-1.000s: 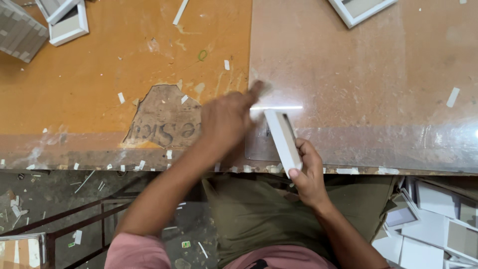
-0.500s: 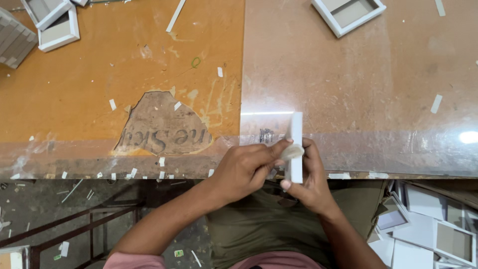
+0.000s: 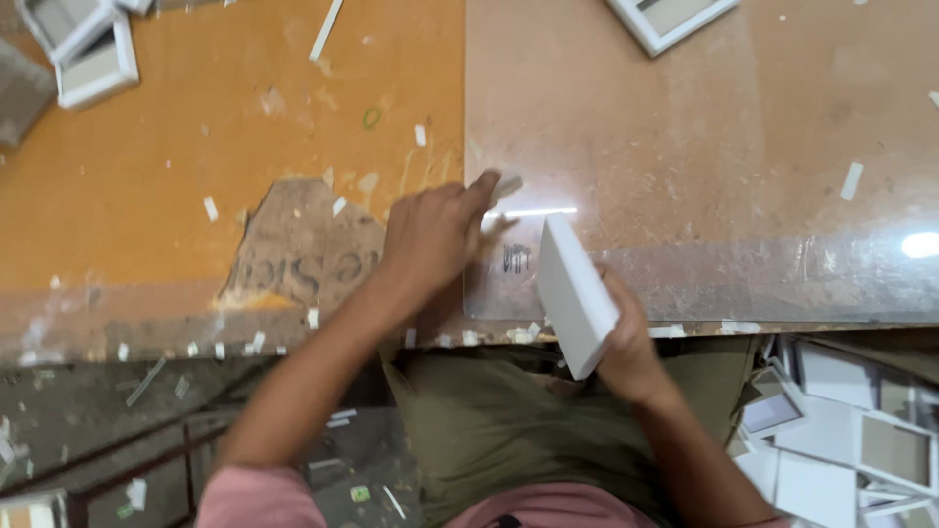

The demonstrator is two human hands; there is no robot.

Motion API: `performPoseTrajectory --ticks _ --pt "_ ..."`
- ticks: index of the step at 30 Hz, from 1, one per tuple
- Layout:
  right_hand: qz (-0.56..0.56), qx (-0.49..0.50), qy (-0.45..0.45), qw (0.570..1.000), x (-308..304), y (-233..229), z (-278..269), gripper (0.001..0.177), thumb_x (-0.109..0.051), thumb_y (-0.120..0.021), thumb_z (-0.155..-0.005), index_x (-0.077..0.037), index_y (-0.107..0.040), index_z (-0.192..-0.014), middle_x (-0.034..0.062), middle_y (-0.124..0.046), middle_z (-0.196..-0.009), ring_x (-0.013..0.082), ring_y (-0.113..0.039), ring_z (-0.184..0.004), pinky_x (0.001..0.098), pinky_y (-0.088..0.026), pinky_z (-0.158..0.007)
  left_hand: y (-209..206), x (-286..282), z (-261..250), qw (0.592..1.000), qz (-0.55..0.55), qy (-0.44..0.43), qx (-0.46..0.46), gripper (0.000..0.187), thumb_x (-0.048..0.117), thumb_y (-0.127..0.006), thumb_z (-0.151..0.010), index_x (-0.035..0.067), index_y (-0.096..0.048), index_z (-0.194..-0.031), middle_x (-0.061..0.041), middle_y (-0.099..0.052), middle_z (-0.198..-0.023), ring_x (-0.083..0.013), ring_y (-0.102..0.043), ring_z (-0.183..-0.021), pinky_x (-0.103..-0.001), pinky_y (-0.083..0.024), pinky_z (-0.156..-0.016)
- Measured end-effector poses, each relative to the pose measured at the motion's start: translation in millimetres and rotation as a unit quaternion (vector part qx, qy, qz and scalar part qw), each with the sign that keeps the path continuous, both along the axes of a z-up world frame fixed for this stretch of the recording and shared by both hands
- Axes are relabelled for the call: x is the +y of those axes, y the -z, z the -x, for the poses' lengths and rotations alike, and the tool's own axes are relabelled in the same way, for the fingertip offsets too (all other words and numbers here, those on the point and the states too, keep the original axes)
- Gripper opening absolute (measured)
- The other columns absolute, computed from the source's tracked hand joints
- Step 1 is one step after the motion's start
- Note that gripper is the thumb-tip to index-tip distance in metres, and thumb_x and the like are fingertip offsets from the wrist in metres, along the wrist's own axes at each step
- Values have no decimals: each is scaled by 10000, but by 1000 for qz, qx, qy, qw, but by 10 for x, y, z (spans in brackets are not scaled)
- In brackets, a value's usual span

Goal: The person repeatedly picks up small white rectangular frames from a table and rubs their edges with a sanding block. They turn each frame over and sand multiple sides before placing it back on the table. The process is repeated for several frames in a consistent sequence.

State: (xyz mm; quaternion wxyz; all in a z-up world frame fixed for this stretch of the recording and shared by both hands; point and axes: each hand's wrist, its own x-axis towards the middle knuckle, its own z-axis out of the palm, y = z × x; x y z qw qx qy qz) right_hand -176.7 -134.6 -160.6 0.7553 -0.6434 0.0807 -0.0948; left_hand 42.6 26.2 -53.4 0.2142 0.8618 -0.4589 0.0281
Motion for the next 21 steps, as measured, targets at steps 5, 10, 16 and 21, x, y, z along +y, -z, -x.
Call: performPoseTrajectory --ticks 5,10,16,21 --pt "-153 89 92 980 -669 -205 -387 643 -470 -465 -1061 91 -595 -1347 299 -650 -1265 337 -665 -1130 416 -568 -958 272 68 145 993 119 18 17 173 100 -688 -926 58 -725 -1089 -82 -688 -910 -272 -677 -867 -405 -531 -710" --pt "400 207 179 874 -653 -406 -257 865 -448 -641 -911 75 -348 -1535 322 -311 -1574 434 -409 -1363 506 -437 -1025 435 -239 185 988 146 42 29 187 79 -698 -914 26 -734 -1089 -88 -656 -901 -262 -651 -858 -397 -530 -710" --pt "490 147 143 847 99 -210 -240 1479 -498 -994 -472 38 -132 -1548 283 -298 -1540 475 -271 -1410 622 -299 -1155 751 -671 136 987 71 111 -93 263 39 -627 -848 -11 -701 -1095 -84 -632 -953 -255 -621 -929 -375 -503 -791" --pt "422 94 209 877 168 -109 -219 1477 -374 -997 -488 24 -80 -1576 285 -322 -1559 475 -318 -1402 600 -331 -1149 813 -440 414 981 70 182 -4 134 65 -634 -930 32 -698 -1043 -73 -619 -936 -261 -609 -921 -403 -484 -795"
